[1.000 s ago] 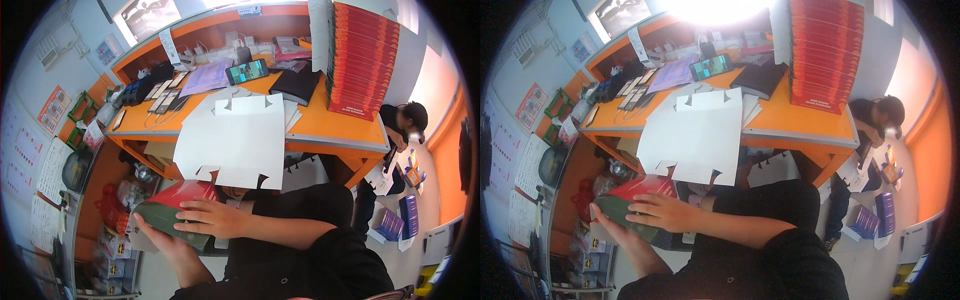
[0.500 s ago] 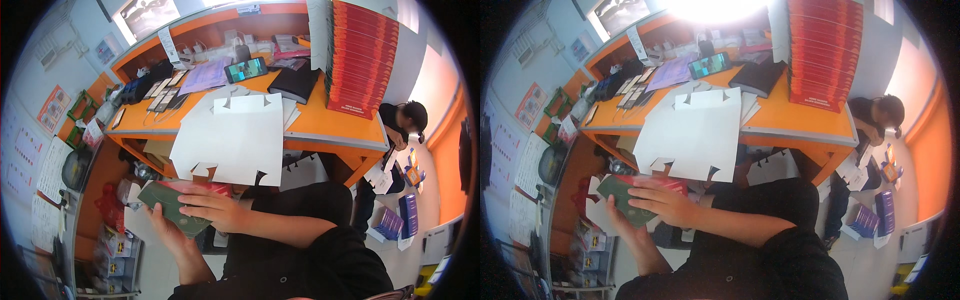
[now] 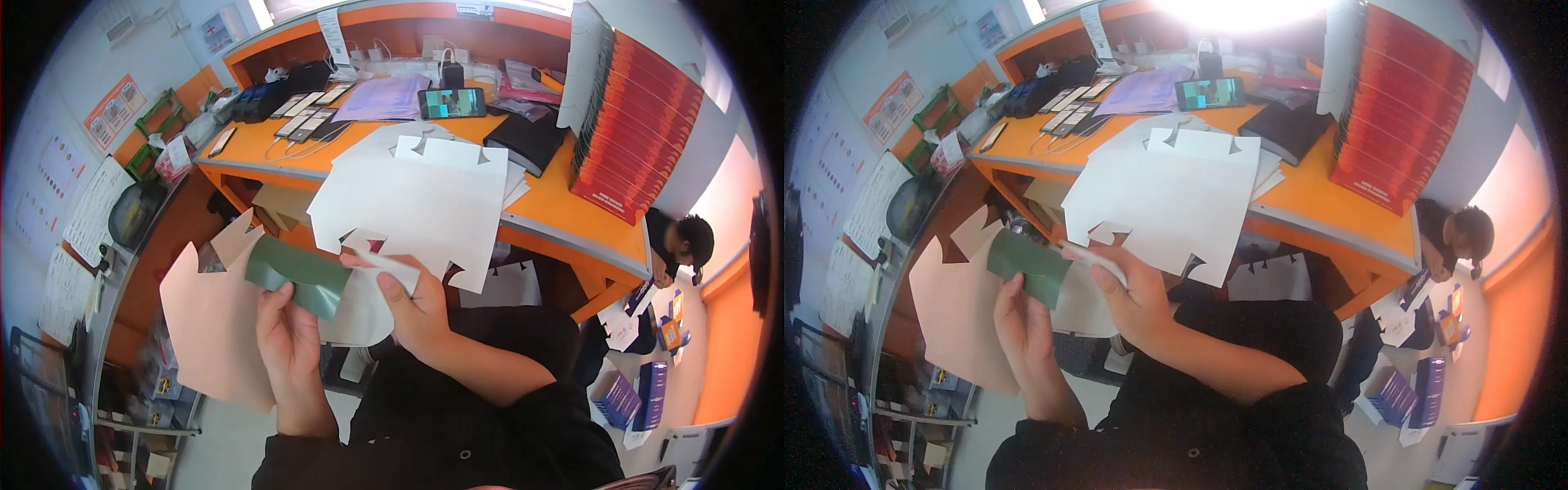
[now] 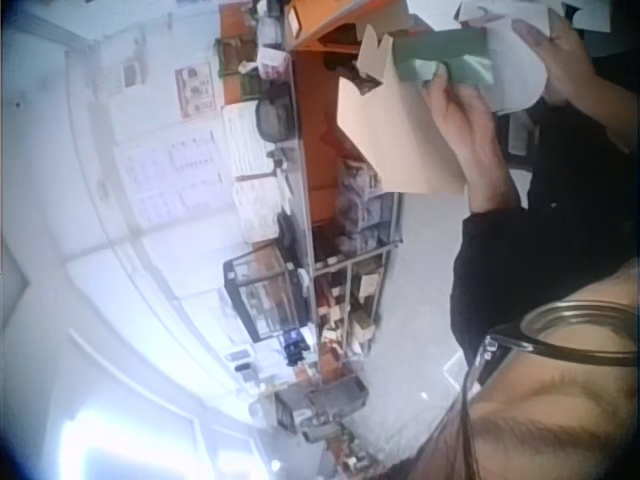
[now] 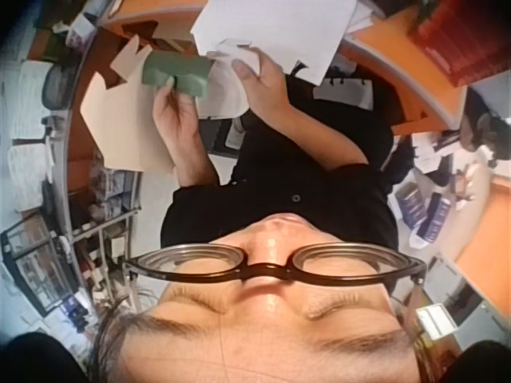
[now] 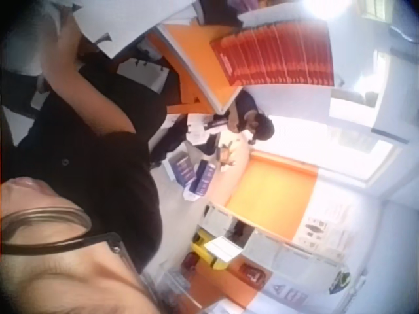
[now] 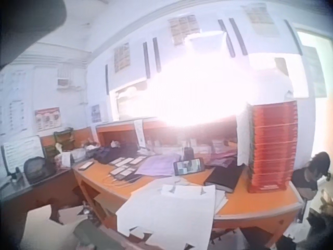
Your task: The person arranges and aligns a stack of paper boxes on the counter, folds flat cardboard sheets into boxes by hand, and taps the screen of a smartphone.
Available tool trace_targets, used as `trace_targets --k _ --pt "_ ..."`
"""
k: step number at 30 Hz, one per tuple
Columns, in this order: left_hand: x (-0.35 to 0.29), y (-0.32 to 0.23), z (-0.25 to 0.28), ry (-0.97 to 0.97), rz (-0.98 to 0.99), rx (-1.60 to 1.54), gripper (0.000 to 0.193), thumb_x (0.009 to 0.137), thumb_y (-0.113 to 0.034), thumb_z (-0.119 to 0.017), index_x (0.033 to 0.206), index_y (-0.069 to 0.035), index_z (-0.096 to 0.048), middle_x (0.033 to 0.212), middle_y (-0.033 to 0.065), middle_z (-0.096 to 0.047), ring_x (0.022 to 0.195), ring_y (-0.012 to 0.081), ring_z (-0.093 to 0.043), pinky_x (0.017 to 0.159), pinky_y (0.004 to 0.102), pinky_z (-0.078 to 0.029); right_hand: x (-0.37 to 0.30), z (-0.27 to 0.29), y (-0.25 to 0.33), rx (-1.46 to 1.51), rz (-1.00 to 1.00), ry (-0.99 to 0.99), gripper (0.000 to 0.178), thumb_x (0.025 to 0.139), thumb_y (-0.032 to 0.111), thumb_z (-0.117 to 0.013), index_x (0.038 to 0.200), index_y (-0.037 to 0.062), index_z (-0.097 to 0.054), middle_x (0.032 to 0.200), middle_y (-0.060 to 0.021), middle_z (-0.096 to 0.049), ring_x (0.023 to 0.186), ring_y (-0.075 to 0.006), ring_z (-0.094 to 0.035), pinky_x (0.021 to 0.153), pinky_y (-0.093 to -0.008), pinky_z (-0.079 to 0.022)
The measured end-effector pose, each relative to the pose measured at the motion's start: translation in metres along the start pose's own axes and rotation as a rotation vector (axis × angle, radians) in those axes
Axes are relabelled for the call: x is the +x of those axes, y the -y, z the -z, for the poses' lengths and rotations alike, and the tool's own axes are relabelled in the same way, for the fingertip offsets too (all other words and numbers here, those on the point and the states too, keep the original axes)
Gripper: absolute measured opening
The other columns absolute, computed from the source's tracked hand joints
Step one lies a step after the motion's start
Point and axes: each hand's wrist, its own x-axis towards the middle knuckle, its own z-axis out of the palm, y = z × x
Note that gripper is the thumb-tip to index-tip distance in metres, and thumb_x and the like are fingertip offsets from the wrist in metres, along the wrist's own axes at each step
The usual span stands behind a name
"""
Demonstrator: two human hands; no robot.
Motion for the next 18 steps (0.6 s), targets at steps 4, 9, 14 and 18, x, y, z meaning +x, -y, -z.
trace_targets --k 4,9,14,18 --pt "-0.001 0.01 -0.002 0.157 -0.072 0.094 0.043 0.081 0.001 -0.048 0.123 0.002 -0.038 0.117 0.0152 -0.05 0.111 0.0258 -0.049 0.097 0.0382 -0.04 -0.001 0.003 0.002 0.11 0.01 0.006 0.022 0.092 0.011 -0.044 0.107 -0.0049 -0.049 0.118 -0.0203 -0.055 0.11 -0.0254 -0.053 0.096 -0.0358 -0.039" --pt "-0.001 0.019 0.015 0.126 -0.037 0.032 0.042 0.083 -0.005 -0.047 0.124 -0.001 -0.038 0.114 0.0126 -0.052 0.106 0.0236 -0.053 0.093 0.0355 -0.044 0.008 0.009 0.007 -0.221 0.637 0.252 0.042 0.061 -0.008 -0.062 0.101 0.0013 -0.054 0.119 -0.0175 -0.052 0.118 -0.0391 -0.045 0.096 -0.0468 -0.039" --pt "-0.005 0.02 0.001 -0.029 0.159 0.042 0.041 0.081 -0.032 -0.054 0.113 -0.006 -0.05 0.099 0.0091 -0.059 0.086 0.0186 -0.059 0.073 0.0295 -0.05 0.008 0.013 0.001 -0.285 0.731 0.433 0.037 0.071 -0.008 -0.055 0.106 0.0027 -0.054 0.118 -0.0166 -0.054 0.112 -0.0377 -0.05 0.095 -0.0475 -0.039" --pt "0.001 0.018 0.019 -0.084 0.124 0.207 0.041 0.082 -0.03 -0.053 0.115 -0.005 -0.049 0.1 0.0078 -0.057 0.084 0.017 -0.058 0.071 0.0294 -0.05 0.011 0.021 0.017 -0.18 0.6 0.606 0.038 0.073 0.006 -0.06 0.111 0.0039 -0.053 0.123 -0.0174 -0.049 0.12 -0.0376 -0.041 0.1 -0.0498 -0.029"
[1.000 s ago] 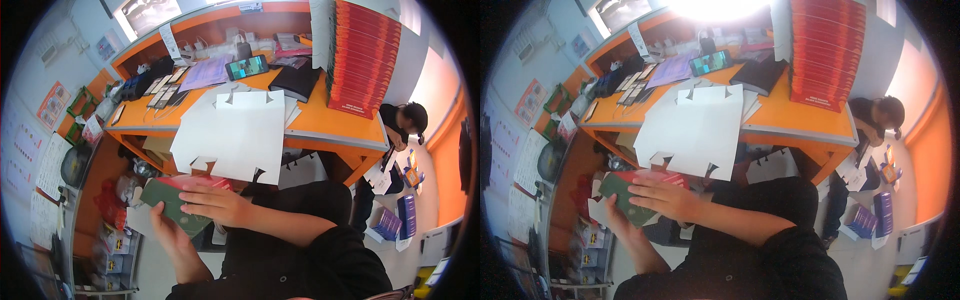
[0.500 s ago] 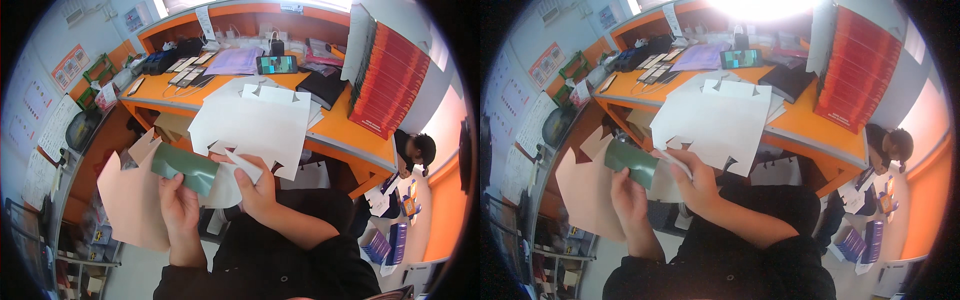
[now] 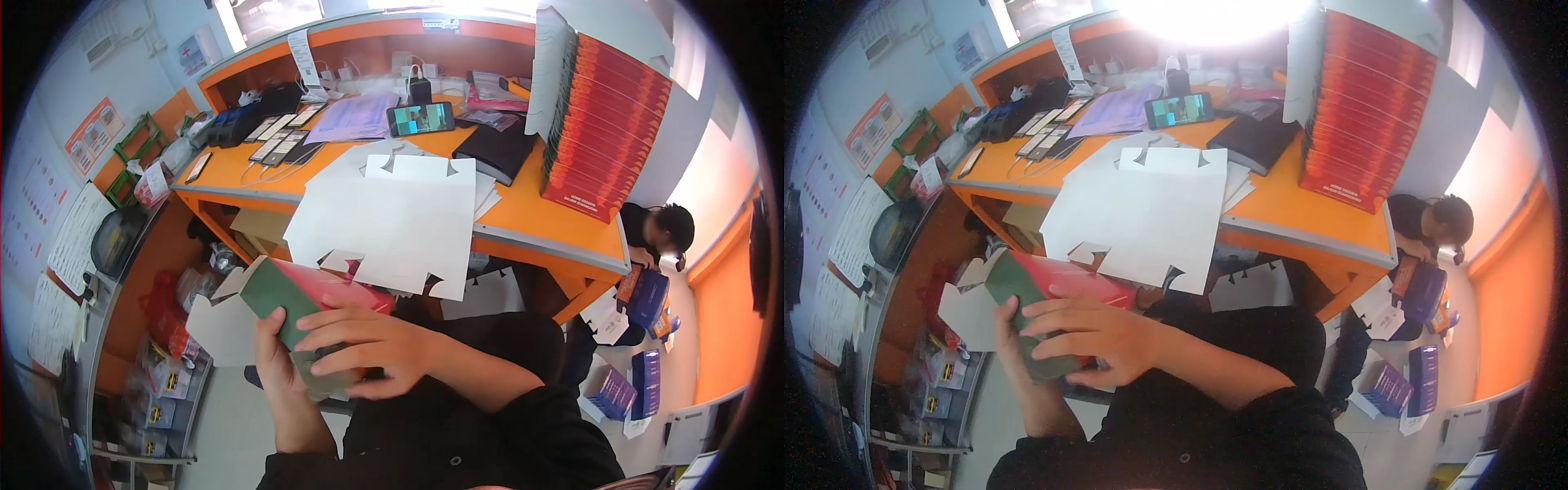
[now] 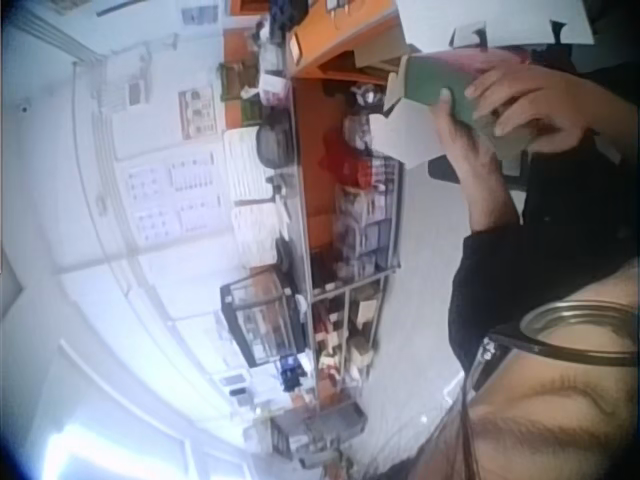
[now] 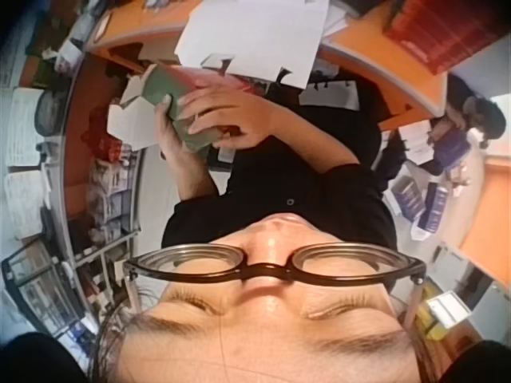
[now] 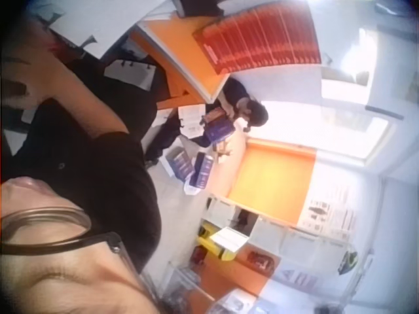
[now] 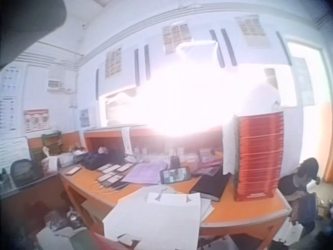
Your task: The person arranges and aligns a stack of paper boxes on the counter, folds flat cardboard sheets into boxes by hand, and taps the screen of a smartphone.
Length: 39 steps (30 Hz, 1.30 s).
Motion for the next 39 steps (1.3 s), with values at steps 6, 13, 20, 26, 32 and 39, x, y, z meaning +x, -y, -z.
trace_targets --k 6,13,20,26,32,39 --pt "-0.021 0.0 -0.008 0.208 -0.386 0.192 0.053 0.076 -0.004 -0.064 0.124 -0.002 -0.041 0.114 0.0115 -0.053 0.103 0.0208 -0.054 0.09 0.0338 -0.044 0.002 0.005 -0.003 0.13 -0.22 -0.147 0.056 0.083 0.03 -0.057 0.128 0.0024 -0.039 0.136 -0.0181 -0.032 0.129 -0.0308 -0.029 0.106 -0.0444 -0.017" --pt "-0.022 0.028 0.019 0.359 -0.43 0.27 0.058 0.076 0.006 -0.062 0.127 -0.001 -0.035 0.121 0.0132 -0.049 0.109 0.0233 -0.051 0.092 0.0358 -0.043 0.013 0.013 0.008 0.198 -0.763 0.24 0.052 0.094 0.025 -0.04 0.141 0.0091 -0.022 0.114 -0.025 -0.052 0.105 -0.0342 -0.053 0.09 -0.036 -0.039" --pt "-0.015 0.028 0.029 0.256 -0.576 0.65 0.047 0.077 0.002 -0.064 0.12 0.001 -0.047 0.117 0.0118 -0.053 0.108 0.0213 -0.052 0.092 0.0349 -0.041 0.016 0.017 0.012 0.045 -0.86 0.294 0.048 0.095 0.027 -0.038 0.141 0.0167 -0.027 0.085 -0.0205 -0.057 0.077 -0.0304 -0.055 0.072 -0.0358 -0.042" --pt "-0.024 0.002 0.022 0.26 -0.628 0.923 0.042 0.076 -0.001 -0.066 0.116 0.001 -0.051 0.111 0.0105 -0.056 0.103 0.0196 -0.054 0.091 0.0334 -0.041 0.014 0.011 0.01 0.068 -0.798 0.203 0.043 0.093 0.016 -0.041 0.135 0.007 -0.037 0.072 -0.0168 -0.054 0.067 -0.0247 -0.055 0.063 -0.0332 -0.043" --pt "-0.001 0.007 0.045 0.226 -0.685 0.507 0.039 0.08 -0.009 -0.065 0.116 0.0 -0.051 0.11 0.0117 -0.057 0.103 0.0201 -0.054 0.091 0.0357 -0.041 0.003 0.014 -0.005 0.16 -0.579 0.163 0.044 0.092 0.024 -0.042 0.131 0.0028 -0.042 0.097 -0.019 -0.06 0.083 -0.0271 -0.058 0.076 -0.0326 -0.045" --pt "-0.016 0.011 0.005 -0.05 -0.758 0.189 0.041 0.088 -0.02 -0.058 0.122 -0.005 -0.04 0.118 0.0092 -0.05 0.106 0.0191 -0.051 0.09 0.0346 -0.042 -0.019 0.009 -0.01 -0.132 0.075 -0.178 0.037 0.078 0.016 -0.063 0.114 0.0124 -0.053 0.123 -0.0157 -0.049 0.116 -0.0294 -0.049 0.101 -0.0461 -0.033"
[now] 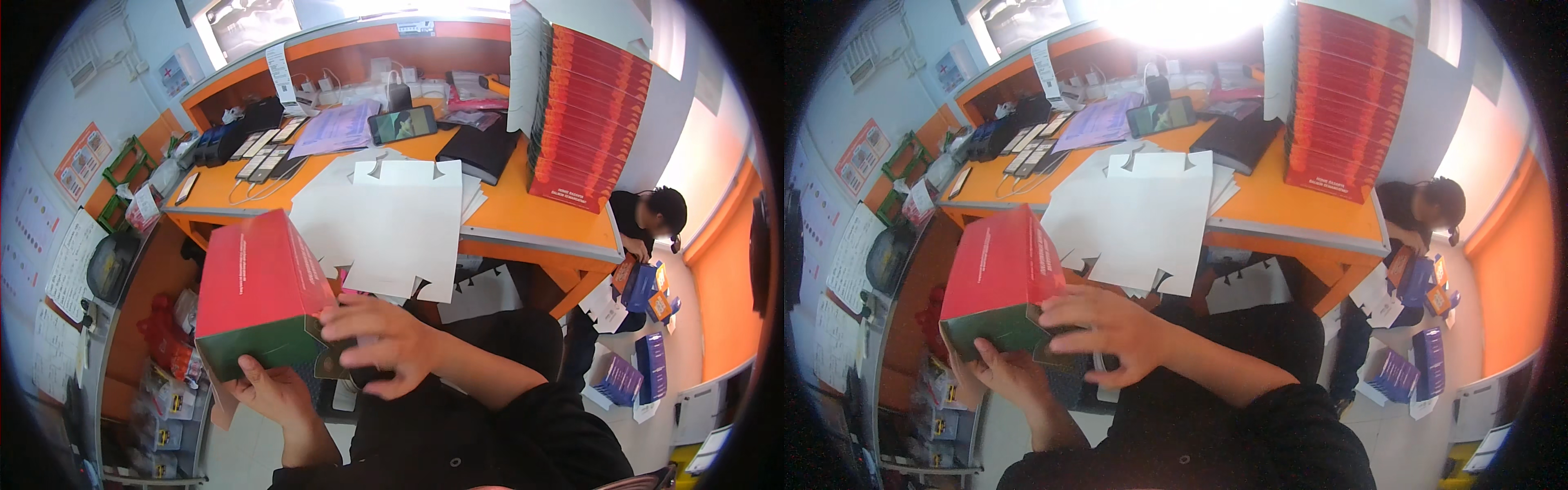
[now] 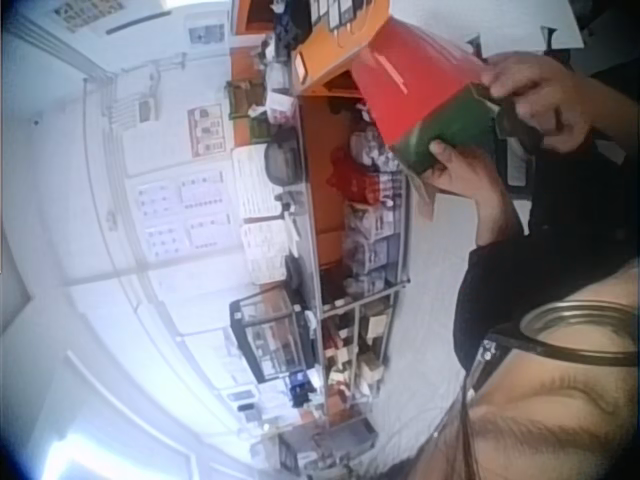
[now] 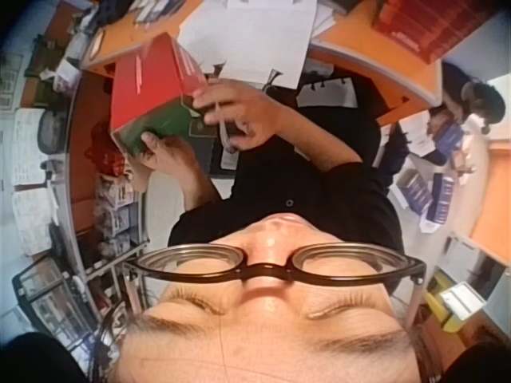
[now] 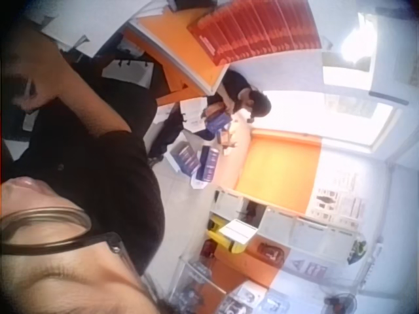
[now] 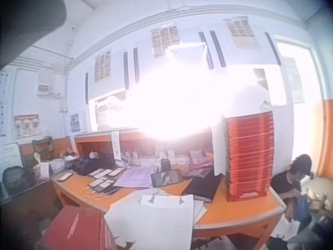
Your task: The person arranges and aligns a stack of paper boxes on the counter, folds flat cardboard sheets into boxes by hand, and taps the screen of a smartphone.
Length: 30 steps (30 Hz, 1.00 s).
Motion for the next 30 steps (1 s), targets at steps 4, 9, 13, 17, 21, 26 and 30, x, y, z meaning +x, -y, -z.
trace_targets --k 4,9,13,17,21,26,30 --pt "-0.007 0.003 -0.009 -0.089 0.042 -0.069 0.042 0.089 -0.019 -0.056 0.124 -0.005 -0.037 0.119 0.0105 -0.049 0.108 0.0206 -0.049 0.093 0.0373 -0.04 0.005 -0.005 0.004 -0.472 0.081 0.041 0.029 0.079 0.008 -0.062 0.106 0.0171 -0.061 0.115 -0.0047 -0.056 0.113 -0.0239 -0.052 0.102 -0.0447 -0.034" --pt "-0.018 0.014 -0.002 0.203 -0.055 -0.065 0.047 0.083 -0.002 -0.057 0.125 -0.002 -0.036 0.121 0.013 -0.048 0.111 0.023 -0.048 0.096 0.0392 -0.038 0.01 0.003 0.004 -0.538 0.074 -0.018 0.028 0.077 0.002 -0.059 0.101 0.0152 -0.065 0.115 -0.0048 -0.056 0.112 -0.0241 -0.052 0.097 -0.041 -0.041" --pt "-0.018 0.01 -0.001 0.259 0.036 -0.05 0.051 0.081 0.004 -0.057 0.126 0.0 -0.034 0.121 0.0153 -0.048 0.112 0.0255 -0.049 0.097 0.0402 -0.039 0.014 0.016 0.008 -0.333 0.016 0.034 0.039 0.065 -0.005 -0.06 0.1 0.0127 -0.066 0.115 -0.0066 -0.055 0.114 -0.0272 -0.05 0.098 -0.0412 -0.041" --pt "-0.013 0.009 -0.006 0.25 0.063 0.036 0.052 0.081 0.004 -0.057 0.127 0.001 -0.033 0.119 0.016 -0.05 0.108 0.0251 -0.052 0.095 0.0376 -0.041 0.022 0.02 0.012 -0.292 -0.05 0.139 0.042 0.062 -0.006 -0.06 0.1 0.0114 -0.066 0.119 -0.0079 -0.054 0.117 -0.028 -0.048 0.1 -0.0425 -0.039" --pt "-0.009 0.009 -0.013 0.274 0.024 -0.04 0.051 0.081 0.004 -0.057 0.127 0.002 -0.035 0.119 0.0152 -0.051 0.107 0.0237 -0.053 0.093 0.0351 -0.043 0.018 0.01 0.008 -0.383 -0.049 0.112 0.04 0.064 -0.005 -0.061 0.099 0.013 -0.067 0.12 -0.006 -0.054 0.12 -0.0263 -0.046 0.102 -0.0434 -0.036" --pt "-0.007 0.009 -0.008 0.255 0.067 0.002 0.057 0.078 -0.004 -0.067 0.126 0.001 -0.036 0.12 0.012 -0.05 0.109 0.0203 -0.05 0.095 0.0331 -0.039 0.01 0.0 0.006 -0.502 -0.044 0.086 0.037 0.069 0.005 -0.065 0.103 0.0191 -0.066 0.121 -0.0007 -0.054 0.123 -0.0238 -0.042 0.105 -0.0453 -0.031" --pt "-0.008 0.012 0.0 0.238 0.117 -0.008 0.059 0.077 -0.006 -0.069 0.125 0.001 -0.036 0.121 0.0121 -0.049 0.11 0.0205 -0.05 0.095 0.0331 -0.039 0.016 -0.008 0.009 -0.61 -0.101 0.06 0.035 0.071 0.008 -0.065 0.103 0.0217 -0.066 0.123 0.0001 -0.054 0.124 -0.0235 -0.041 0.105 -0.0467 -0.029"
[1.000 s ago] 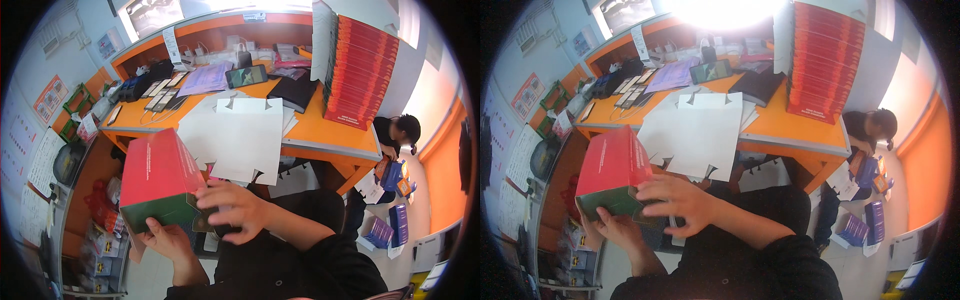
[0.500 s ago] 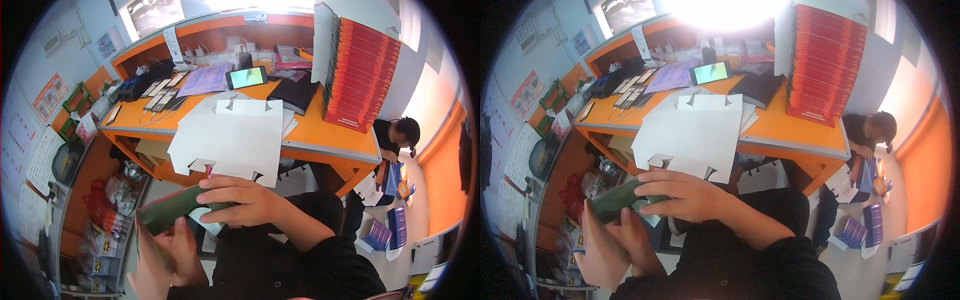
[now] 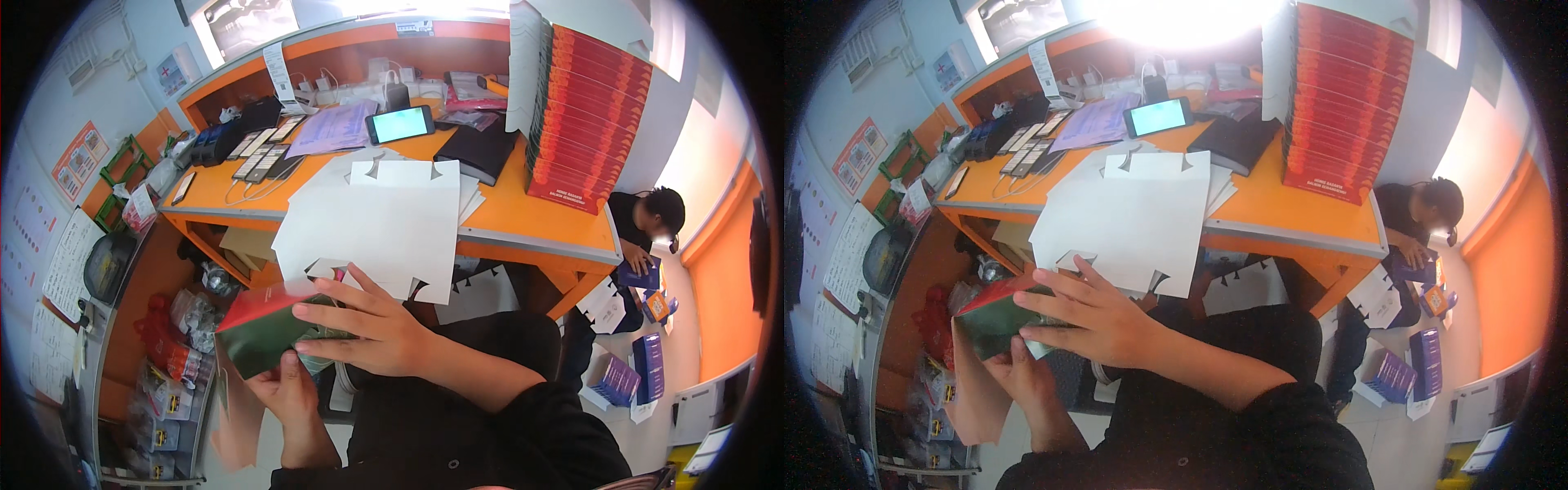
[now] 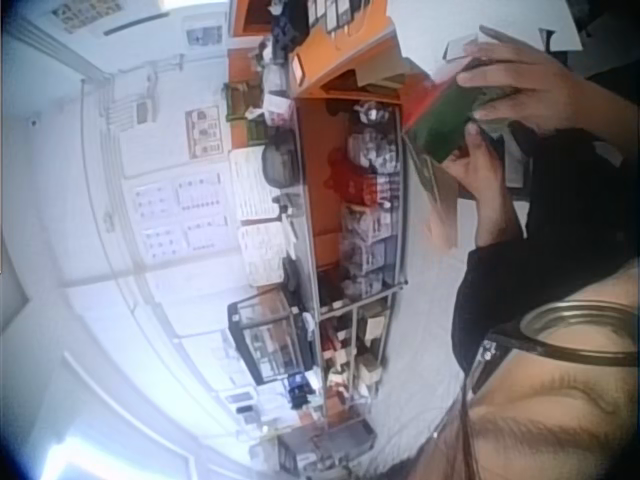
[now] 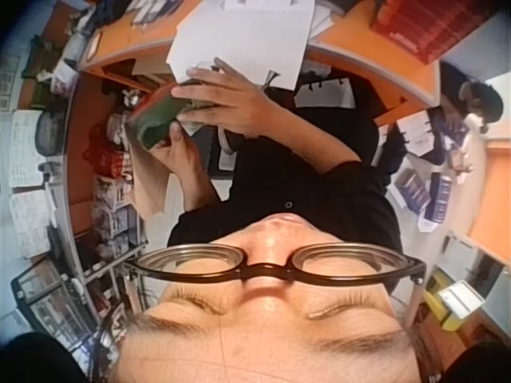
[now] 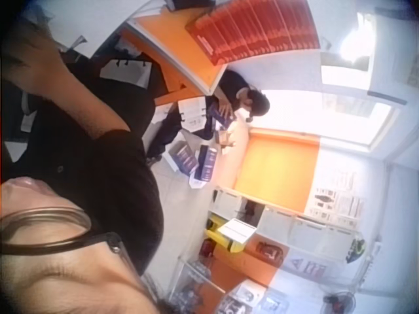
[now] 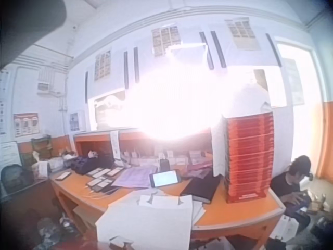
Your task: The person arranges and aligns a stack of paper boxes on the counter, folds flat cardboard sheets into boxes by hand, and taps the screen of a smartphone.
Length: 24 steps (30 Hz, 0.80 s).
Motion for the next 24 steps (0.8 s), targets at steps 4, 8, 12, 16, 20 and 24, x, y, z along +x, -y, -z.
trace_targets --k 4,8,12,16,20,24 --pt "0.003 0.001 0.008 0.045 -0.009 -0.044 0.053 0.081 -0.009 -0.066 0.125 0.002 -0.037 0.121 0.0133 -0.05 0.109 0.0215 -0.051 0.093 0.0345 -0.042 0.001 -0.008 0.003 0.038 -0.029 -0.029 0.034 0.07 0.01 -0.065 0.102 0.0225 -0.066 0.126 0.0004 -0.052 0.122 -0.0236 -0.042 0.103 -0.0457 -0.031" --pt "0.005 0.001 0.012 0.114 -0.03 -0.008 0.048 0.086 -0.011 -0.06 0.126 0.0 -0.036 0.121 0.0139 -0.049 0.11 0.0225 -0.051 0.092 0.0369 -0.044 0.005 -0.013 0.004 0.007 -0.029 -0.04 0.038 0.068 0.012 -0.067 0.104 0.0202 -0.065 0.127 -0.0019 -0.05 0.117 -0.0251 -0.045 0.096 -0.0403 -0.039" --pt "0.001 -0.002 0.014 0.078 -0.011 -0.044 0.049 0.087 -0.015 -0.059 0.127 -0.002 -0.035 0.122 0.014 -0.049 0.111 0.0232 -0.05 0.092 0.0377 -0.044 0.009 -0.019 0.008 0.046 -0.036 -0.043 0.043 0.065 0.014 -0.069 0.108 0.0184 -0.064 0.127 -0.0035 -0.05 0.115 -0.0261 -0.046 0.091 -0.0373 -0.042" --pt "0.0 -0.015 0.013 0.067 0.04 -0.144 0.043 0.091 -0.014 -0.05 0.129 -0.003 -0.033 0.124 0.0149 -0.046 0.112 0.0245 -0.049 0.092 0.0388 -0.044 0.004 -0.022 0.011 0.174 -0.024 0.036 0.048 0.064 0.013 -0.071 0.111 0.0166 -0.063 0.129 -0.0059 -0.047 0.115 -0.0277 -0.045 0.091 -0.0374 -0.041" --pt "-0.01 -0.019 0.013 0.049 0.086 -0.105 0.045 0.089 -0.01 -0.047 0.131 -0.002 -0.031 0.128 0.0149 -0.042 0.115 0.026 -0.045 0.096 0.0401 -0.039 0.001 -0.029 0.014 0.29 -0.012 0.006 0.048 0.066 0.012 -0.071 0.113 0.0141 -0.061 0.131 -0.0096 -0.044 0.116 -0.03 -0.043 0.094 -0.0395 -0.04" --pt "-0.02 -0.024 0.013 0.084 0.043 -0.196 0.049 0.088 -0.008 -0.045 0.133 -0.002 -0.027 0.133 0.0149 -0.036 0.122 0.0261 -0.037 0.102 0.0413 -0.03 -0.001 -0.034 0.023 0.318 -0.041 0.019 0.058 0.067 0.01 -0.072 0.122 0.0129 -0.054 0.131 -0.0111 -0.042 0.115 -0.0309 -0.044 0.097 -0.0404 -0.035"
